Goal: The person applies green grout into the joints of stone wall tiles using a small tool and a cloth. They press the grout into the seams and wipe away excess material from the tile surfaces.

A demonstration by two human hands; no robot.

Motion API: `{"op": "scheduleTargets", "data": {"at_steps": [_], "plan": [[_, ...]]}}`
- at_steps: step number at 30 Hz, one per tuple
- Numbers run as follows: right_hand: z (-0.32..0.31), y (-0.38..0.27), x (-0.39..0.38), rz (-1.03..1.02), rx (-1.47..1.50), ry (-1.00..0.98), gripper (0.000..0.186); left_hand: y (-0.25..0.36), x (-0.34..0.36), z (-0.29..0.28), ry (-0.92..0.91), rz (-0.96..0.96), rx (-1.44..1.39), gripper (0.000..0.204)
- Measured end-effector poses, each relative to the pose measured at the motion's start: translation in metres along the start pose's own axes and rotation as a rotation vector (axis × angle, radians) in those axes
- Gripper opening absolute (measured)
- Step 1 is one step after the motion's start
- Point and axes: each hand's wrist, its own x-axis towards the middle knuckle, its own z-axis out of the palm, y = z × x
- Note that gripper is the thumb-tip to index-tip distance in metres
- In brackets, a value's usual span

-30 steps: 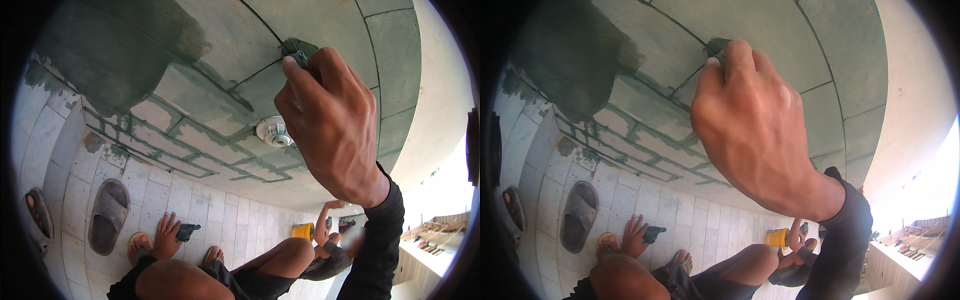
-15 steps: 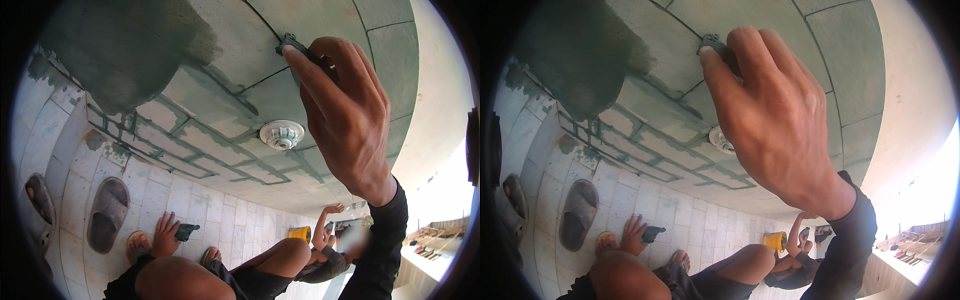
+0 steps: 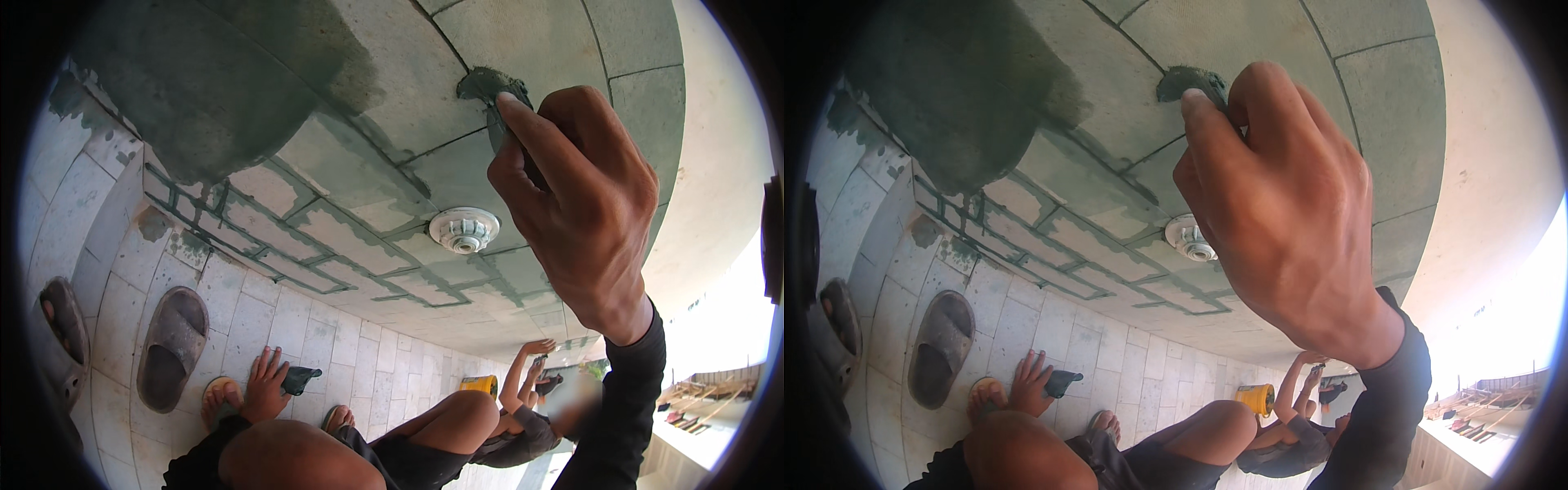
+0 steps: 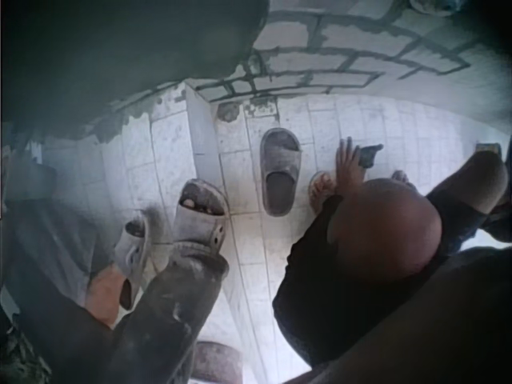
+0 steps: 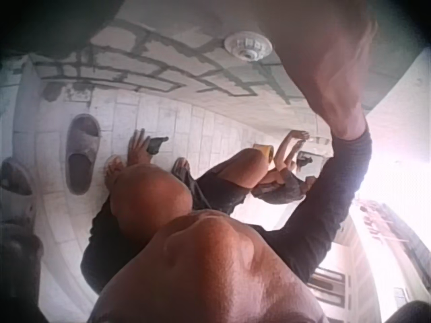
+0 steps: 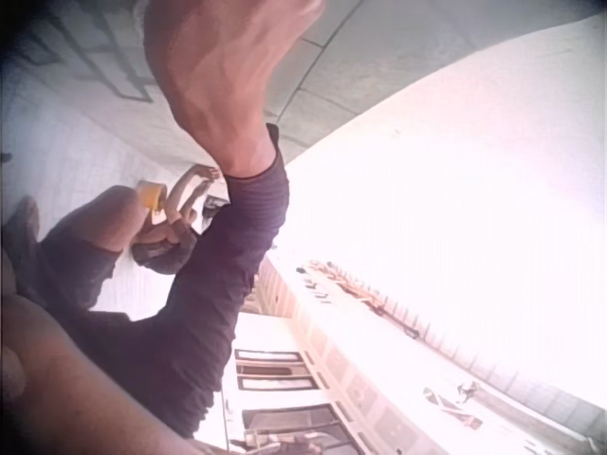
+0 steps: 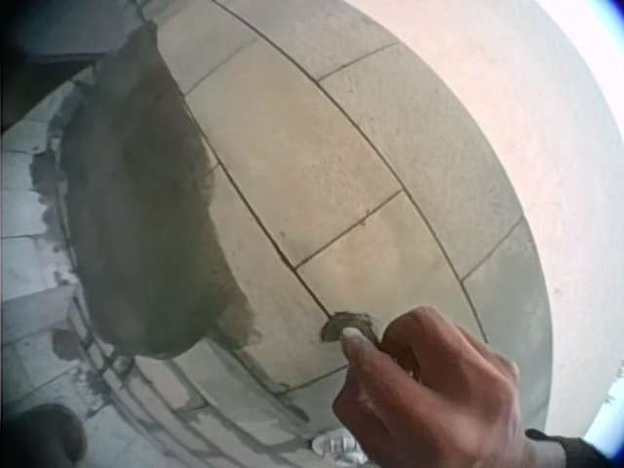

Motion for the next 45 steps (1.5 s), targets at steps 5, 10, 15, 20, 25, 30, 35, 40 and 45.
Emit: {"op": "scheduleTargets", "data": {"at_steps": [5,10,15,20,25,30,35,40,45], "plan": [[0.020,-0.014,0.020,-0.006,-0.007,0.038,0.025,0.002,0.003,-0.001,-0.013,0.019,-0.033,0.077],[0.014,-0.014,-0.002,0.104,-0.026,-0.148,0.023,0.006,0.003,-0.009,-0.010,0.005,-0.011,0.077],[-0.004,-0.013,-0.014,0.216,-0.041,-0.320,0.024,0.005,0.003,-0.007,0.001,0.002,-0.014,0.076],[-0.002,-0.007,0.005,0.073,0.056,-0.024,0.032,0.005,0.003,-0.007,0.002,0.010,-0.029,0.074],[0.024,0.010,0.034,-0.192,-0.062,0.184,0.037,0.003,0.001,-0.005,0.025,0.023,-0.024,0.072],[0.028,0.018,0.034,-0.247,-0.109,0.159,0.038,0.001,0.002,-0.004,0.018,0.059,-0.010,0.073],[0.012,0.000,0.023,-0.098,-0.172,0.014,0.033,0.005,0.002,-0.010,-0.005,0.018,-0.004,0.075],[-0.001,-0.021,0.040,0.060,-0.077,-0.061,0.025,0.004,0.001,-0.009,-0.010,0.004,0.009,0.076],[0.014,-0.019,0.057,-0.007,-0.132,0.007,0.023,0.005,0.003,-0.009,0.003,0.021,-0.006,0.076]]}}
